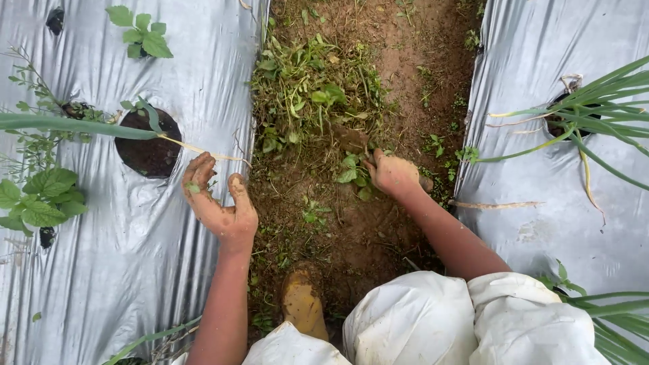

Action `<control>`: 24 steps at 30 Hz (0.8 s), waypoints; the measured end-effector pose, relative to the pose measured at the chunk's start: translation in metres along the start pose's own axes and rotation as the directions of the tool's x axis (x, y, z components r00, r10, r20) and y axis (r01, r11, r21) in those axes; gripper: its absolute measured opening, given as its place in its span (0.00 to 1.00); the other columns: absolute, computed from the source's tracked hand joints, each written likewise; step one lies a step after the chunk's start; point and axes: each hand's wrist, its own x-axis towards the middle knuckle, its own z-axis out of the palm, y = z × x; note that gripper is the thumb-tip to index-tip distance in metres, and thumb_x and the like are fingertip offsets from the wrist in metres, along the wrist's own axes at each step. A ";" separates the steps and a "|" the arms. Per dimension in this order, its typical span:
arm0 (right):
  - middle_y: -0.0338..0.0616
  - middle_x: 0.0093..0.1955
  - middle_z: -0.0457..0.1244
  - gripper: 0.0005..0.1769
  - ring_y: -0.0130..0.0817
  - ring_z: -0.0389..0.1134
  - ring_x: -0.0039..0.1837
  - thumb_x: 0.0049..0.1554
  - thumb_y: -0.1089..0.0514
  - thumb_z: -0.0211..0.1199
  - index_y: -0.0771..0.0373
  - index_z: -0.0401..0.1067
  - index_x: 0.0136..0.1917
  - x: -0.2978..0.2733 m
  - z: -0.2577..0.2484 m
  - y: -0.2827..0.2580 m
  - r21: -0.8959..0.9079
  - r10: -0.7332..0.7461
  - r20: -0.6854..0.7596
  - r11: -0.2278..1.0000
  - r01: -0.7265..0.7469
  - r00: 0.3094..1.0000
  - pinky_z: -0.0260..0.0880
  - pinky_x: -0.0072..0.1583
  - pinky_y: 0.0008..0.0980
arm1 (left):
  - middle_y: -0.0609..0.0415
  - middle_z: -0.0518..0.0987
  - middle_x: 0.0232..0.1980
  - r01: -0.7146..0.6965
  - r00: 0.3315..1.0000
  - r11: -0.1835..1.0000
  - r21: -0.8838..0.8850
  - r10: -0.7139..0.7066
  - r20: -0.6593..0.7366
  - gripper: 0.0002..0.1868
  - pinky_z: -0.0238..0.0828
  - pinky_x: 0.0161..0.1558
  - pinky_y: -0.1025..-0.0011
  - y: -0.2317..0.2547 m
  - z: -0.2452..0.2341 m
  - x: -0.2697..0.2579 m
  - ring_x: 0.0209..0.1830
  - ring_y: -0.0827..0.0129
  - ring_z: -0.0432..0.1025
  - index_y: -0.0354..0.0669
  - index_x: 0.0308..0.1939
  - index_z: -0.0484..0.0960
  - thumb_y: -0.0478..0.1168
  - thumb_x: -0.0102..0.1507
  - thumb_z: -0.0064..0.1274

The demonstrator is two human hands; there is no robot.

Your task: The person uses a hand hoe to scrape and loosen weeds growing between rows of plants in a field covered with plastic mulch. They gather the loosened weeds by hand, form them into a bundle, and carry them to a nearby pile before returning to continue weeding.

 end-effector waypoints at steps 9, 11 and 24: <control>0.63 0.40 0.70 0.26 0.61 0.75 0.46 0.65 0.44 0.51 0.67 0.69 0.63 -0.045 0.003 -0.004 0.248 -0.044 0.037 0.968 0.033 0.998 0.76 0.46 0.59 | 0.40 0.67 0.61 0.067 0.989 0.997 0.045 -0.072 0.130 0.17 0.63 0.64 0.45 -0.013 0.012 -0.014 0.65 0.41 0.64 0.35 0.60 0.71 0.32 0.68 0.55; 0.63 0.39 0.69 0.26 0.63 0.74 0.45 0.67 0.41 0.52 0.67 0.70 0.61 -0.044 0.013 0.010 0.357 0.103 -0.066 0.931 -0.073 0.992 0.74 0.45 0.61 | 0.37 0.67 0.63 0.123 0.974 0.990 0.075 -0.135 0.180 0.18 0.62 0.63 0.39 -0.011 0.018 -0.014 0.66 0.36 0.63 0.35 0.61 0.71 0.34 0.68 0.57; 0.57 0.41 0.69 0.16 0.55 0.75 0.46 0.60 0.52 0.62 0.66 0.75 0.54 0.029 0.027 0.047 0.487 0.260 -0.007 0.844 -0.224 0.966 0.76 0.41 0.50 | 0.27 0.46 0.80 0.321 0.788 0.933 0.164 -0.359 0.501 0.50 0.45 0.74 0.33 -0.040 0.076 -0.001 0.81 0.30 0.44 0.33 0.79 0.50 0.47 0.65 0.67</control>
